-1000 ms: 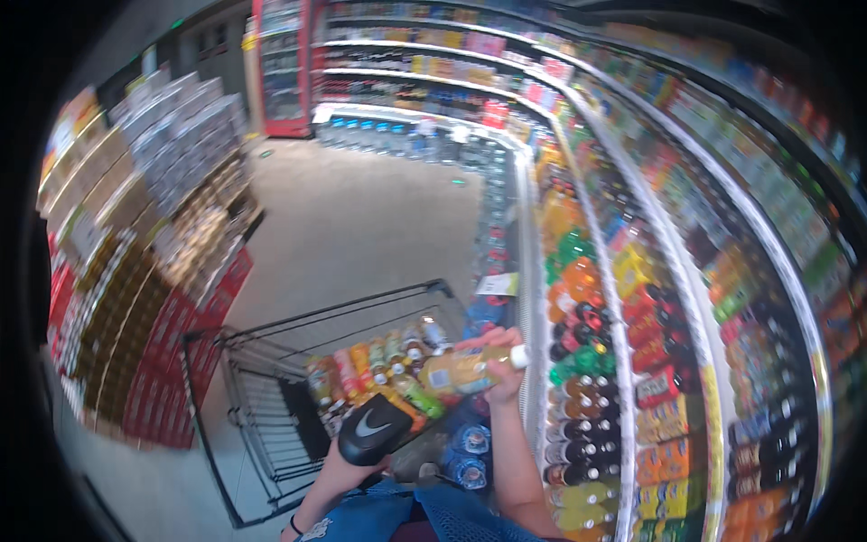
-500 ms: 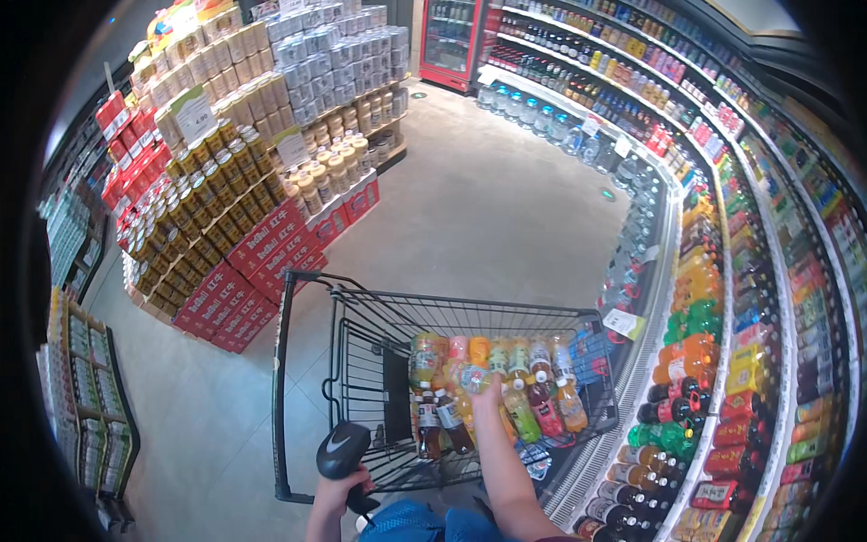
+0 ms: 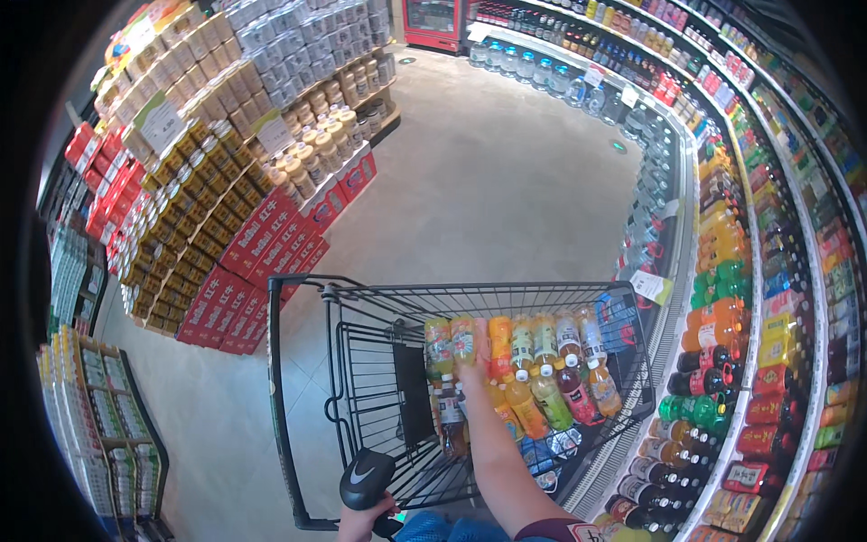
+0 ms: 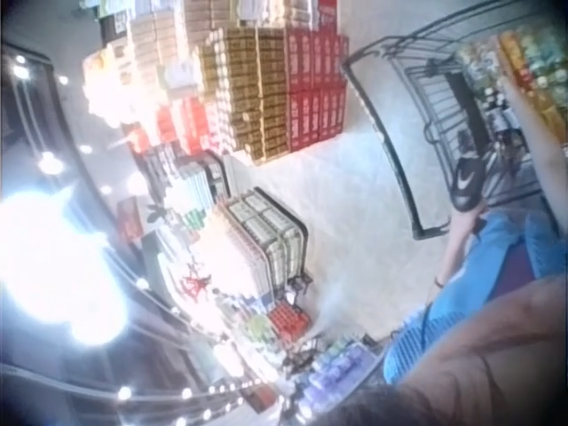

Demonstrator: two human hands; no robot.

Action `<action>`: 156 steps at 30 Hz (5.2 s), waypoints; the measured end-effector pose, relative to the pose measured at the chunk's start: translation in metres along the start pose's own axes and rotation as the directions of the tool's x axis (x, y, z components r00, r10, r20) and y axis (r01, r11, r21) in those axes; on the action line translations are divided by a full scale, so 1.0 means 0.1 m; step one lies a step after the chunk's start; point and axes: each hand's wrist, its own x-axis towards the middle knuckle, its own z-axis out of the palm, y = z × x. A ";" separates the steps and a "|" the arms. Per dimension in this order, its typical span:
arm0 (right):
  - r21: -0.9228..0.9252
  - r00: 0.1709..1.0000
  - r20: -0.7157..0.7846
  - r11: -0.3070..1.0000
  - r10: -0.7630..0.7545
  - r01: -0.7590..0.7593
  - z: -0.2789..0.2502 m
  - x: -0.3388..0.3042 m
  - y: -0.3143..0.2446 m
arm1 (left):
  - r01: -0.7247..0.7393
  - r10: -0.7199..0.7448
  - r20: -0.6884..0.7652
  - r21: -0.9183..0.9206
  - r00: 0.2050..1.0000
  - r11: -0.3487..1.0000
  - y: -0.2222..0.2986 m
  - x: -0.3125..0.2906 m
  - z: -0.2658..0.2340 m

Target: Sort various bottled beverages from the shelves into a shopping cart.

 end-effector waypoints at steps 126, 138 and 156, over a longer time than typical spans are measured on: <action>-0.969 0.822 0.211 -0.002 -0.529 0.247 -2.64 -2.61 -0.96 | -0.340 0.443 -0.184 0.414 0.877 0.845 -0.16 0.83 -0.82; -0.945 0.854 0.327 -0.146 -0.405 0.293 -2.18 -3.38 -0.37 | -0.565 0.529 0.202 0.358 0.824 0.743 -0.44 0.99 -0.43; -0.916 0.102 -0.324 0.339 -0.941 0.214 -4.40 -4.49 -2.04 | -0.695 0.578 0.452 0.144 0.680 0.704 -1.71 -0.18 -0.16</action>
